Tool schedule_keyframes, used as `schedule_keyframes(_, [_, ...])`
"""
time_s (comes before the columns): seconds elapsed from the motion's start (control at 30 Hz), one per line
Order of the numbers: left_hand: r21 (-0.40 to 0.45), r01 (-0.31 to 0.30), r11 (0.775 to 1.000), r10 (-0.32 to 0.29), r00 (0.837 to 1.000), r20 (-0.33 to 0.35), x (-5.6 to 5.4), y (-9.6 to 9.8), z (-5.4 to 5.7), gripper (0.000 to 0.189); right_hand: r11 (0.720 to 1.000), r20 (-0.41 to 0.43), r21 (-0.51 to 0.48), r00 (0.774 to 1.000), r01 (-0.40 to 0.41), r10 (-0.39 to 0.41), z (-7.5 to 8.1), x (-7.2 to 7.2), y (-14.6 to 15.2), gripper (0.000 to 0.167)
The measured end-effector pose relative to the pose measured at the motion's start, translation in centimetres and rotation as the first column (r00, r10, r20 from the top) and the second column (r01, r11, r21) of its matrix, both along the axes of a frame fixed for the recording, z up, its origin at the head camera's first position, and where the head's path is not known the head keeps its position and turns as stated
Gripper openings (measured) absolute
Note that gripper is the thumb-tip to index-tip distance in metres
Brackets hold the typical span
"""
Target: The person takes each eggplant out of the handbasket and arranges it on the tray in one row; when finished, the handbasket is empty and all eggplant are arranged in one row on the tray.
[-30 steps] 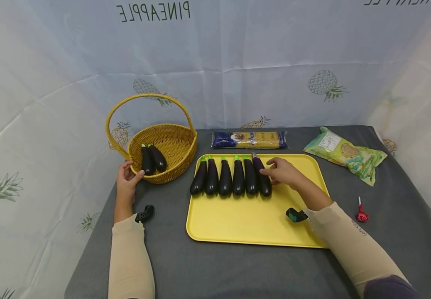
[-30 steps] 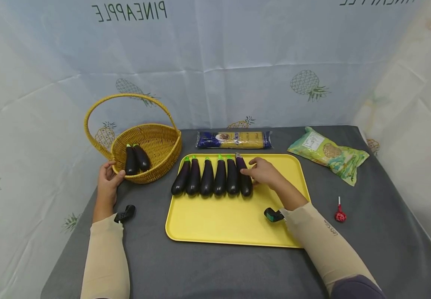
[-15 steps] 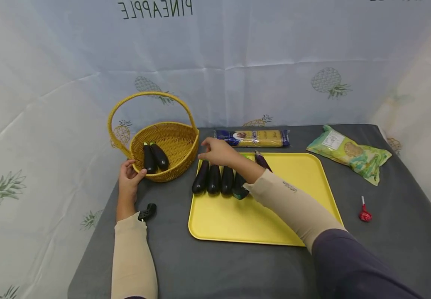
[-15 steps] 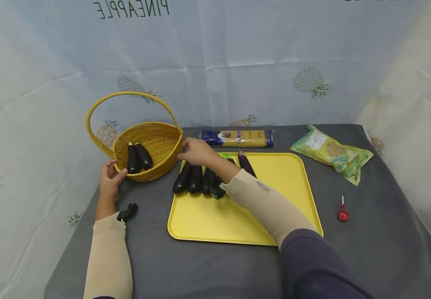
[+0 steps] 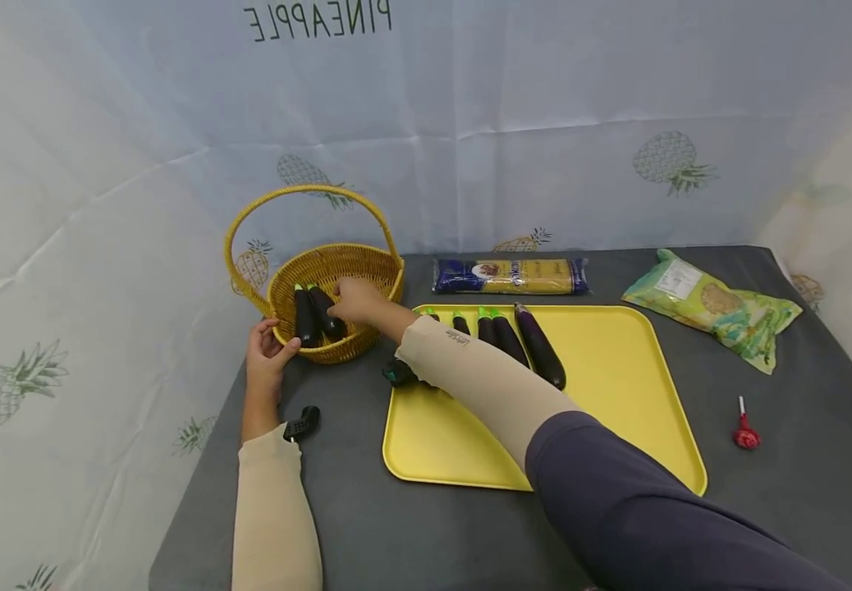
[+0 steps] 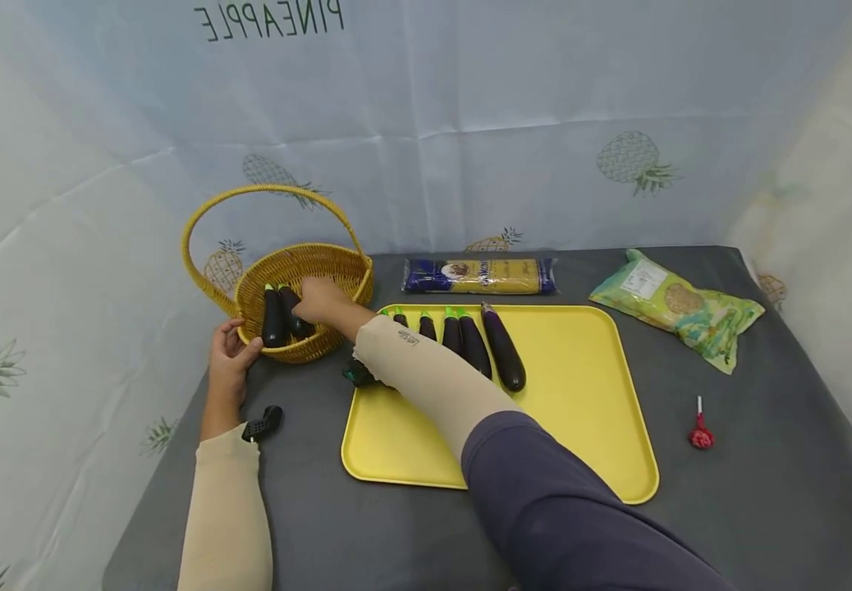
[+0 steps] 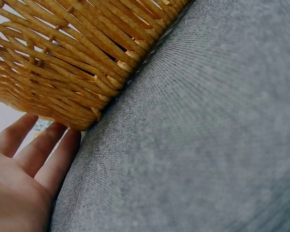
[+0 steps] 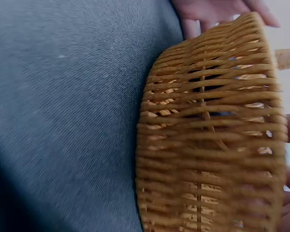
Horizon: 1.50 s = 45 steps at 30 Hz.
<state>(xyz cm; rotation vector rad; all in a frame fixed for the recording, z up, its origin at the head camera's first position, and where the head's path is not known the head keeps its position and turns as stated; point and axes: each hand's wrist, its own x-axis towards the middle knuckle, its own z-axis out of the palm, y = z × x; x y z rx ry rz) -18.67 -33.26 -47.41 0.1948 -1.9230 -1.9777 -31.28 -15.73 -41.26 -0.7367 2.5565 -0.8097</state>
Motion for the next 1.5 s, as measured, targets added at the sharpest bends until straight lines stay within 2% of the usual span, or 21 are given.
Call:
schedule_keyframes(0.17, [0.015, 0.004, 1.0, -0.004, 1.0, -0.012, -0.3, -0.3, -0.6, 0.048, 0.996, -0.001, 0.056, 0.998, 0.065, -0.065, -0.8, 0.2, -1.8, 0.036])
schedule_keyframes(0.33, [0.027, -0.024, 0.999, 0.024, 1.0, -0.012, -0.4, -0.9, -1.6, 0.049, 0.988, -0.021, 0.154, 1.0, 0.013, -0.01, -1.0, 1.0, -2.7, 0.026])
schedule_keyframes(0.47, [0.013, -0.016, 1.0, 0.016, 1.0, -0.014, -0.2, -0.7, -1.8, 0.05, 0.982, -0.028, 0.187, 1.0, 0.002, 0.003, -1.1, 1.5, -2.7, 0.016])
schedule_keyframes(0.63, [0.015, -0.021, 1.0, 0.021, 1.0, -0.017, -0.1, -0.7, -2.2, 0.048, 0.996, 0.049, 0.075, 0.998, 0.045, -0.049, -1.1, 1.1, -2.0, 0.015])
schedule_keyframes(0.8, [0.038, -0.012, 0.999, 0.012, 1.0, -0.013, 0.2, -0.7, -1.8, 0.046, 0.993, 0.181, -0.081, 0.981, 0.082, -0.066, 0.5, 0.7, 0.1, 0.061])
schedule_keyframes(0.87, [0.041, 0.0, 0.999, 0.001, 1.0, -0.014, 0.3, -0.5, -1.4, 0.045, 0.985, 0.239, -0.143, 0.969, 0.098, -0.062, 1.4, 0.6, 1.2, 0.074])
schedule_keyframes(1.0, [0.023, 0.011, 1.0, -0.011, 1.0, -0.013, 0.5, -0.2, -0.4, 0.044, 0.945, 0.358, -0.303, 0.934, 0.126, -0.01, 2.9, 0.8, 3.8, 0.074])
schedule_keyframes(1.07, [0.019, 0.014, 1.0, -0.014, 1.0, -0.009, 0.5, -0.1, -0.2, 0.045, 0.921, 0.389, -0.368, 0.921, 0.127, 0.028, 3.7, 1.1, 5.3, 0.073])
schedule_keyframes(1.13, [0.014, 0.016, 1.0, -0.016, 1.0, 0.002, 0.4, -0.1, 0.0, 0.046, 0.911, 0.392, -0.395, 0.918, 0.119, 0.05, 4.3, 1.5, 7.0, 0.074])
schedule_keyframes(1.27, [0.034, 0.018, 0.999, -0.019, 1.0, 0.007, 0.2, 0.0, 0.0, 0.049, 0.92, 0.358, -0.383, 0.932, 0.089, 0.058, 4.7, 2.0, 10.5, 0.075])
schedule_keyframes(1.5, [0.036, 0.014, 0.999, -0.013, 1.0, -0.013, 0.3, 0.1, -0.1, 0.051, 0.904, 0.333, -0.407, 0.943, 0.132, 0.012, 5.1, 2.5, 16.9, 0.077])
